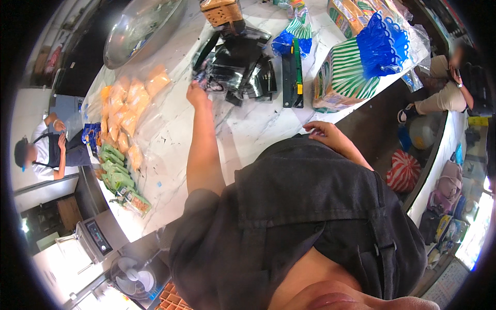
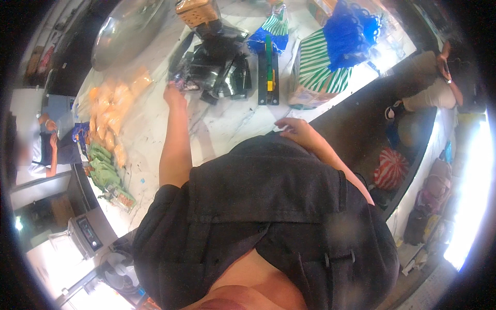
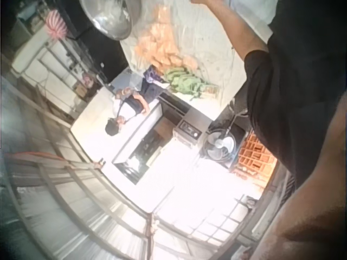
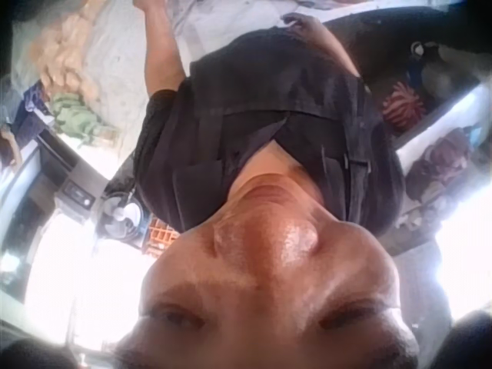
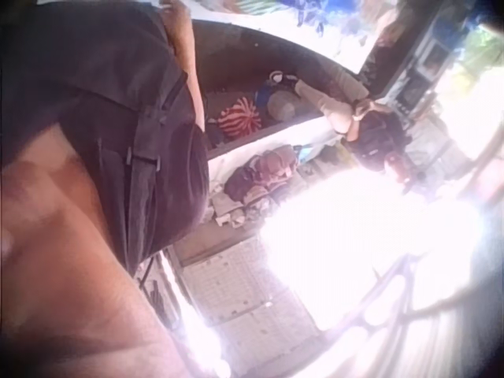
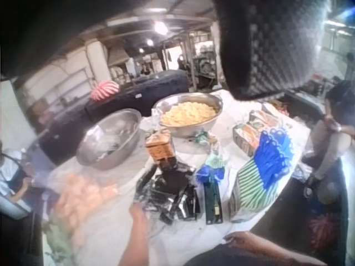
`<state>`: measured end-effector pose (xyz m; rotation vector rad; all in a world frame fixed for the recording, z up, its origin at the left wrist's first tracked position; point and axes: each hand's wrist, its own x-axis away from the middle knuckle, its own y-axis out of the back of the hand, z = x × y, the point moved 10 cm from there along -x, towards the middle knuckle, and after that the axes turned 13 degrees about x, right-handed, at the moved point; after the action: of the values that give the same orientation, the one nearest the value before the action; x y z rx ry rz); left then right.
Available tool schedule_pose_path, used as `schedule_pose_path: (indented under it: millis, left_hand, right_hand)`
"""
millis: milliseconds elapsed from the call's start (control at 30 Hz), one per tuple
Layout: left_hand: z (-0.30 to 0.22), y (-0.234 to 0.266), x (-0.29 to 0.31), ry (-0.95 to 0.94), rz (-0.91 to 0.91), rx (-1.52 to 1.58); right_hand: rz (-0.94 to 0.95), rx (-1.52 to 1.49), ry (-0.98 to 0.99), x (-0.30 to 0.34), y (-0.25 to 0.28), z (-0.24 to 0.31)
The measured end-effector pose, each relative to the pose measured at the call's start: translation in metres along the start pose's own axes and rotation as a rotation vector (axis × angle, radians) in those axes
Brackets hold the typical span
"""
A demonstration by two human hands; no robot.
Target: The person places slices of bread into clear plastic bags, ties the bags with blue ribbons, and stacks them on the counter. The person also handles a handheld sealing device and adjusts items on the work surface.
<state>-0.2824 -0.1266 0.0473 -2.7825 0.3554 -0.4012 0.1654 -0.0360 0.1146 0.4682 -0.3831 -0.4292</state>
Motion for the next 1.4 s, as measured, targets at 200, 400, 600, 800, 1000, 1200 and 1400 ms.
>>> schedule_pose_path:
  millis: [200,400,600,800,1000,1200,1400]
  left_hand:
    - [-0.111,0.005,0.011,-0.192,0.071,0.331]
    - [-0.188,-0.015,0.064,-0.072,0.246,0.645]
    - [-0.214,-0.012,0.101,-0.08,0.231,0.828]
    - [-0.21,0.015,0.112,-0.164,0.237,0.902]
    - [-0.139,0.055,0.122,-0.08,0.116,0.505]
    - [-0.148,0.091,0.17,-0.445,-0.168,-0.182]
    - [-0.209,-0.044,0.265,-0.718,0.759,-0.229]
  right_hand:
    - [-0.011,0.072,0.279,-0.044,0.014,0.108]
    - [-0.001,-0.232,0.232,-0.116,-0.005,0.15]
    - [0.064,-0.915,0.164,-0.137,-0.038,0.148]
    - [-0.229,-0.518,0.35,-0.127,0.007,0.155]
    - [-0.292,-0.243,0.391,-0.088,0.039,0.173]
    - [-0.098,-0.19,0.401,-0.073,0.009,0.18]
    - [0.147,0.099,0.593,-0.053,-0.025,0.23]
